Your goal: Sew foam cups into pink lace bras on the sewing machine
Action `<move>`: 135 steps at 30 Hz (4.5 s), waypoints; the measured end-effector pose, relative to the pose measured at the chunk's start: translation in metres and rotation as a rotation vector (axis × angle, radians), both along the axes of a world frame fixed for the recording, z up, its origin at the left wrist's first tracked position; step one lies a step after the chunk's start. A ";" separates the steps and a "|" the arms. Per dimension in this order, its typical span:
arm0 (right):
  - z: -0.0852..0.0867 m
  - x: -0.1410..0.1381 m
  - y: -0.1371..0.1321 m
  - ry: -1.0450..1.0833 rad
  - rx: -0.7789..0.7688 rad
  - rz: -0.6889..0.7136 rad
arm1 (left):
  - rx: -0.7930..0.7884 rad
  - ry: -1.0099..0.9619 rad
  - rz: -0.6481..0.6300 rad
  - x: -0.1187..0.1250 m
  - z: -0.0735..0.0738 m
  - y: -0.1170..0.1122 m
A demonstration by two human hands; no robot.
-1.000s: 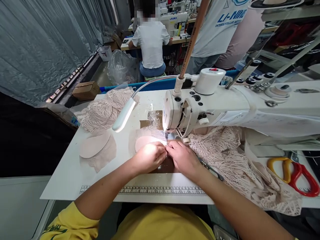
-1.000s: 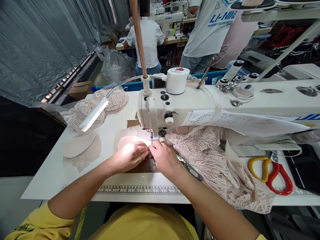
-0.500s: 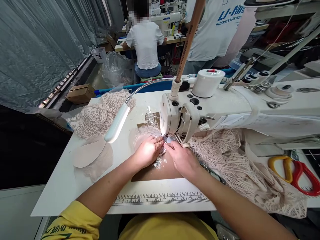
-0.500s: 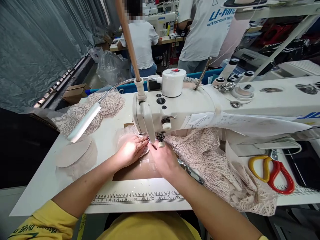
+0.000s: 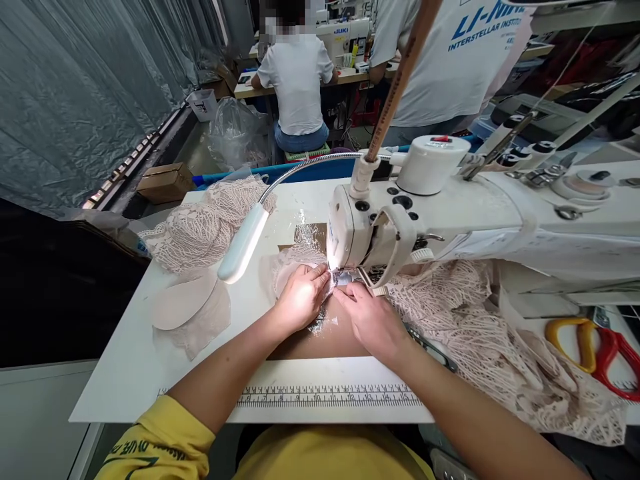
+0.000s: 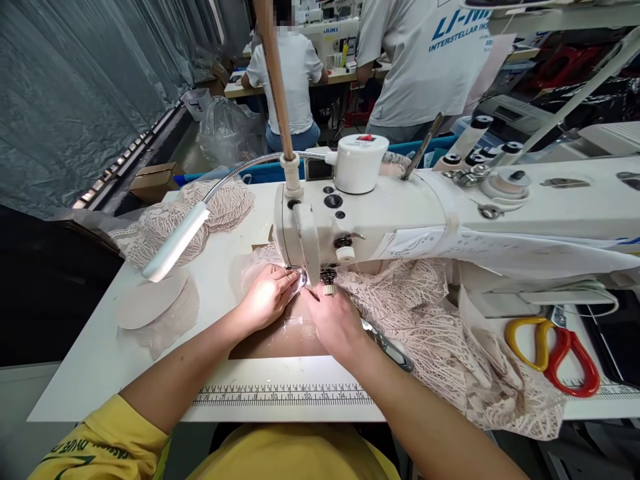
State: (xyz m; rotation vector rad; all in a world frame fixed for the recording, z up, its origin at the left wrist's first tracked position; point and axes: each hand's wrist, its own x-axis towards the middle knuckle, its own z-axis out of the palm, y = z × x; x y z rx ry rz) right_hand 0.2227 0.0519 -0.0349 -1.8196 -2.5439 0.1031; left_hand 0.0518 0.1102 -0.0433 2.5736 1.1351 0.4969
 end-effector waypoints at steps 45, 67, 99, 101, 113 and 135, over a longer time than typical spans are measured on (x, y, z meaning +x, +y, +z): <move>-0.003 0.002 0.000 0.145 0.074 -0.015 | -0.146 0.271 -0.314 -0.020 0.021 0.005; -0.005 0.023 -0.005 0.448 0.056 0.018 | 0.099 0.036 -0.185 -0.016 0.012 -0.044; -0.001 0.026 -0.024 0.118 0.113 0.336 | 0.168 0.328 -0.280 -0.021 0.009 -0.026; 0.004 0.025 -0.022 0.094 0.086 0.346 | 0.165 0.325 -0.294 -0.022 0.009 -0.023; 0.015 0.014 0.000 0.040 0.031 0.257 | 0.180 0.340 -0.331 -0.022 0.014 0.009; 0.000 0.009 0.007 0.084 0.230 0.108 | 0.216 0.226 -0.386 -0.025 0.005 0.015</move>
